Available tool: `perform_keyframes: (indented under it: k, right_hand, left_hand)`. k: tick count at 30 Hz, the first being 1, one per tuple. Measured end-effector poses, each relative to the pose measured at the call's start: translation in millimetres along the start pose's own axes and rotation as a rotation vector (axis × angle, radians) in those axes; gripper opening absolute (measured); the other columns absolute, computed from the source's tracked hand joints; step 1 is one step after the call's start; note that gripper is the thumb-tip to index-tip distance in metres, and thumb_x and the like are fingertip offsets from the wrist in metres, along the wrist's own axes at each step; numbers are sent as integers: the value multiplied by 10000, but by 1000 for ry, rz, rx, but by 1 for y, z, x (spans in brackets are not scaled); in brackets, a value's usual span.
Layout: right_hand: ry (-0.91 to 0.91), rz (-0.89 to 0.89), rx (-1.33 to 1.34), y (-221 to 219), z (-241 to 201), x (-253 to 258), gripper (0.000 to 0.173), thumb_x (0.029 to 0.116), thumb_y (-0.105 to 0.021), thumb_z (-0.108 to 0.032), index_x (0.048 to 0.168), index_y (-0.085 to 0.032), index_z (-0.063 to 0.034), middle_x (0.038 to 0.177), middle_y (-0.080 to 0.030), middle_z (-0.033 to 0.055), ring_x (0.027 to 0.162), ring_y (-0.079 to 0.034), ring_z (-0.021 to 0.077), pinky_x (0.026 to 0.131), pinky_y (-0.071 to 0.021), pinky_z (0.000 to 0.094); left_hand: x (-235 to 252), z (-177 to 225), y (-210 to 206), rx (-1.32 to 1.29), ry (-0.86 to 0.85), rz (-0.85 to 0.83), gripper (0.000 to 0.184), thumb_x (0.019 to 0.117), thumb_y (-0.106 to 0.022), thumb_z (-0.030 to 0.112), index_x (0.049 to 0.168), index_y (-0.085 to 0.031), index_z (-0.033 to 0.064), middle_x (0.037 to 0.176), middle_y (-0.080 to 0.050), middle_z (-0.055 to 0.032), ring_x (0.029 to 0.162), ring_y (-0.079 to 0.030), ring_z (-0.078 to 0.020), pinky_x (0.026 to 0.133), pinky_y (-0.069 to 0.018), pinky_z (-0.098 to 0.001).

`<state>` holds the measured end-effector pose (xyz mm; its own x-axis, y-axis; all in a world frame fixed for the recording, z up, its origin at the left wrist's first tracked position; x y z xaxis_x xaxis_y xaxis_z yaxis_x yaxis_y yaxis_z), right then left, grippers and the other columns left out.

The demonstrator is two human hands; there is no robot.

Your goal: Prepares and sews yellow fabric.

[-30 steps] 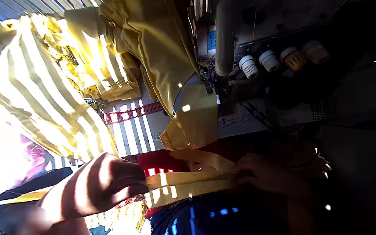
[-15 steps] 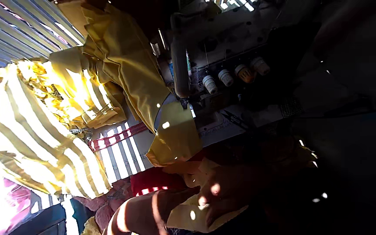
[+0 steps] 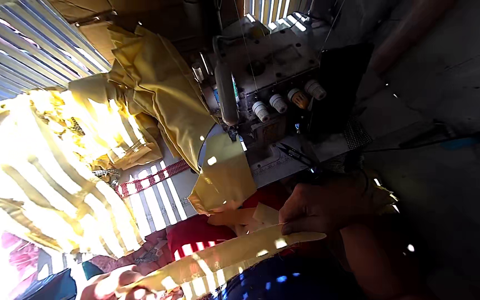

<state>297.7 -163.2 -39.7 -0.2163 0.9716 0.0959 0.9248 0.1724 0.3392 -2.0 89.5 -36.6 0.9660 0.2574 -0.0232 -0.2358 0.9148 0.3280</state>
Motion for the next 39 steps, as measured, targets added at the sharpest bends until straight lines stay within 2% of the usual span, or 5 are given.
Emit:
perform_keyframes:
  k: [7, 14, 19, 25, 39]
  right_hand:
    - [-113, 309, 57, -39, 23, 38, 759, 871, -813, -348, 1476, -518, 3, 1530, -497, 166, 1427, -471, 211, 1174, -417, 349]
    - [-35, 1054, -77, 35, 13, 32, 90, 932, -738, -119, 964, -791, -54, 933, -764, 3, 888, -723, 60, 836, -622, 262]
    - [42, 1068, 27, 36, 21, 40, 243, 987, -673, -179, 1202, -631, -75, 1343, -645, 88, 1228, -642, 232, 1002, -585, 420]
    - [82, 984, 319, 29, 29, 37, 100, 939, -731, -104, 1014, -761, -43, 949, -765, 0, 888, -725, 63, 847, -620, 260]
    - [0, 1089, 4, 5, -1, 36, 371, 985, -656, -71, 1336, -620, 44, 1062, -770, 71, 959, -742, 84, 859, -630, 242]
  left_hand:
    - [107, 75, -82, 405, -261, 77, 158, 972, -681, 313, 998, -734, 166, 932, -755, 28, 852, -716, -18, 745, -607, -220]
    - [202, 84, -95, 452, -286, 223, 112, 940, -721, 207, 969, -783, 119, 899, -757, 50, 797, -712, 8, 718, -610, -176]
    - [209, 76, -98, 295, -218, 312, 68, 894, -780, 140, 958, -785, 116, 986, -731, 38, 816, -714, -35, 701, -638, -214]
    - [194, 83, -93, 60, -201, 257, 246, 842, -840, 148, 1051, -730, 82, 893, -754, 31, 792, -737, -95, 738, -649, -265]
    - [169, 84, -110, 244, -198, 359, 334, 888, -796, 359, 1117, -767, 118, 1121, -715, -25, 1005, -691, -118, 795, -611, -269]
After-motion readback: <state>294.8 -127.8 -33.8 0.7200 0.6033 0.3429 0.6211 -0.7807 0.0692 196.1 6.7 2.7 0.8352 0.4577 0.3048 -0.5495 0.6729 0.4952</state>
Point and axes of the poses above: each hand's wrist, its own x-axis towards the middle knuckle, its own y-axis out of the back of the hand, z = x × y, the point moved 7 cm from there along x, towards the middle knuckle
